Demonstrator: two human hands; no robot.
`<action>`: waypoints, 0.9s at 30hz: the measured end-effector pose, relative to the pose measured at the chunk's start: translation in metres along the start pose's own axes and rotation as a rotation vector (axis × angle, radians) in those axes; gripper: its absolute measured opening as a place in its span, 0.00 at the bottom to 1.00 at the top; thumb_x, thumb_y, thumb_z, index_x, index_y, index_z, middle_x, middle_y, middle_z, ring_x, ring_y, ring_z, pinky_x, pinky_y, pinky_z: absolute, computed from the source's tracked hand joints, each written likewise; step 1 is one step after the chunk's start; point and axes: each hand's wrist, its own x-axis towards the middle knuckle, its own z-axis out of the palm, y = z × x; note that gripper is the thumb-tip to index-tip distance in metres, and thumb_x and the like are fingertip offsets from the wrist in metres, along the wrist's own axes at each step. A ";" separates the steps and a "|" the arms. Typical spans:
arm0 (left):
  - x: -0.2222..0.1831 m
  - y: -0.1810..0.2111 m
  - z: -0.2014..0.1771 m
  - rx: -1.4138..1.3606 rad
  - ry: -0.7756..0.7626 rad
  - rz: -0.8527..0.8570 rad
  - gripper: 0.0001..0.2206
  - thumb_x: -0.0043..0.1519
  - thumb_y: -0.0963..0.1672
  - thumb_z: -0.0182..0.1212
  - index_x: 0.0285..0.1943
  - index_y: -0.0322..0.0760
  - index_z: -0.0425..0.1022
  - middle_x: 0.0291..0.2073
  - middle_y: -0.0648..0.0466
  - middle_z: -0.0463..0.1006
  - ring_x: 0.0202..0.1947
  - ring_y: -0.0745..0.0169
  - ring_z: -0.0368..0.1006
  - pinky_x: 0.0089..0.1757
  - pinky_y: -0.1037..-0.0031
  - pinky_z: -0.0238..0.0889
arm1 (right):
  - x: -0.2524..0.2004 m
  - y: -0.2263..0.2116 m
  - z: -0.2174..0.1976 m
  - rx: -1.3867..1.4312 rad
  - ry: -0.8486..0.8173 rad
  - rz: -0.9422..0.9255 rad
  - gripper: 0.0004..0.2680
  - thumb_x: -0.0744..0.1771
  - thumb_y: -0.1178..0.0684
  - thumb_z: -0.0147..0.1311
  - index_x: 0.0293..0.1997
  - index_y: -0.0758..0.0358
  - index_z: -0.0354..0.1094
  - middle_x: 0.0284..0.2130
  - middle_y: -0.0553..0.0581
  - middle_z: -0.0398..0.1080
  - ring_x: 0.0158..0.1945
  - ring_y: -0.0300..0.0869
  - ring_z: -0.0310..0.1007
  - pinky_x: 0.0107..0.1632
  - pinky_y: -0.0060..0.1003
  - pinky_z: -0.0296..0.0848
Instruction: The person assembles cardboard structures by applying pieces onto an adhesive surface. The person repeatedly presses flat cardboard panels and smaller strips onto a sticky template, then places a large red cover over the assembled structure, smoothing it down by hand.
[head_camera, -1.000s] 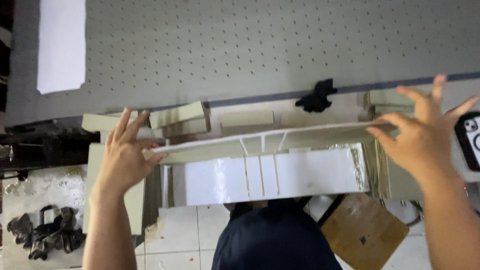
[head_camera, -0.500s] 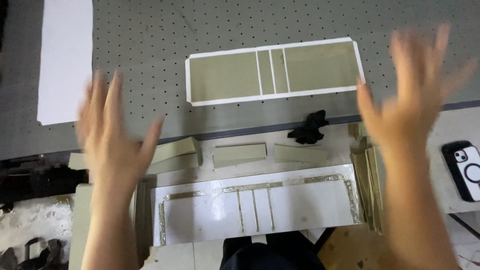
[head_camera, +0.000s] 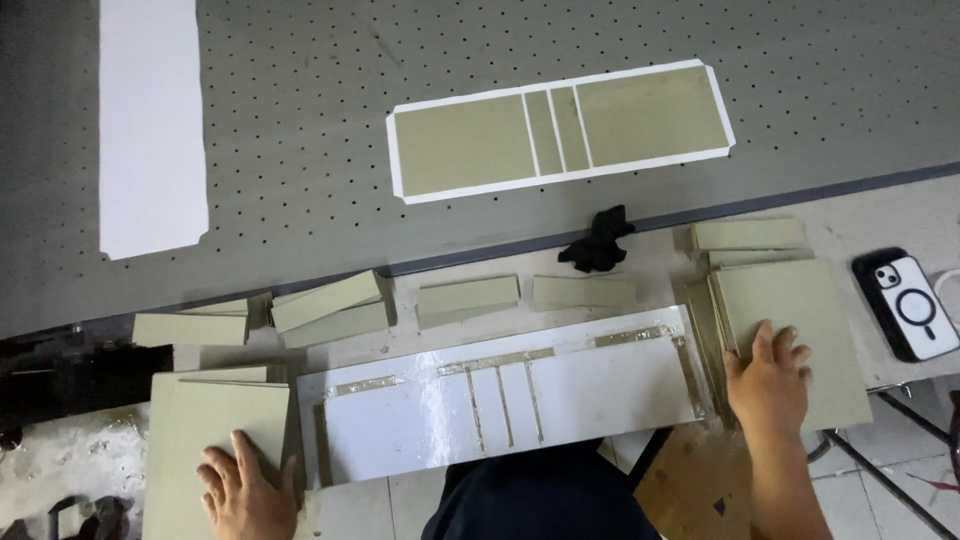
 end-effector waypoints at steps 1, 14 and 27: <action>0.001 -0.008 -0.002 0.002 0.001 0.000 0.44 0.56 0.60 0.54 0.80 0.36 0.59 0.73 0.29 0.63 0.69 0.24 0.62 0.55 0.43 0.65 | -0.004 -0.001 -0.009 0.002 -0.001 -0.001 0.30 0.68 0.41 0.42 0.79 0.60 0.37 0.76 0.71 0.38 0.75 0.69 0.39 0.71 0.62 0.49; -0.013 -0.004 -0.130 0.000 0.047 -0.016 0.28 0.64 0.38 0.49 0.75 0.50 0.73 0.67 0.53 0.78 0.66 0.54 0.75 0.46 0.62 0.75 | -0.073 -0.019 -0.139 0.169 0.356 -0.292 0.22 0.70 0.65 0.47 0.78 0.68 0.56 0.50 0.64 0.65 0.43 0.56 0.68 0.38 0.48 0.75; -0.018 0.013 -0.214 -0.081 0.602 0.346 0.10 0.73 0.34 0.54 0.53 0.25 0.84 0.53 0.33 0.86 0.56 0.37 0.84 0.52 0.59 0.75 | -0.136 -0.063 -0.078 0.221 0.565 -1.195 0.12 0.69 0.65 0.49 0.60 0.66 0.69 0.63 0.67 0.67 0.67 0.57 0.68 0.67 0.53 0.69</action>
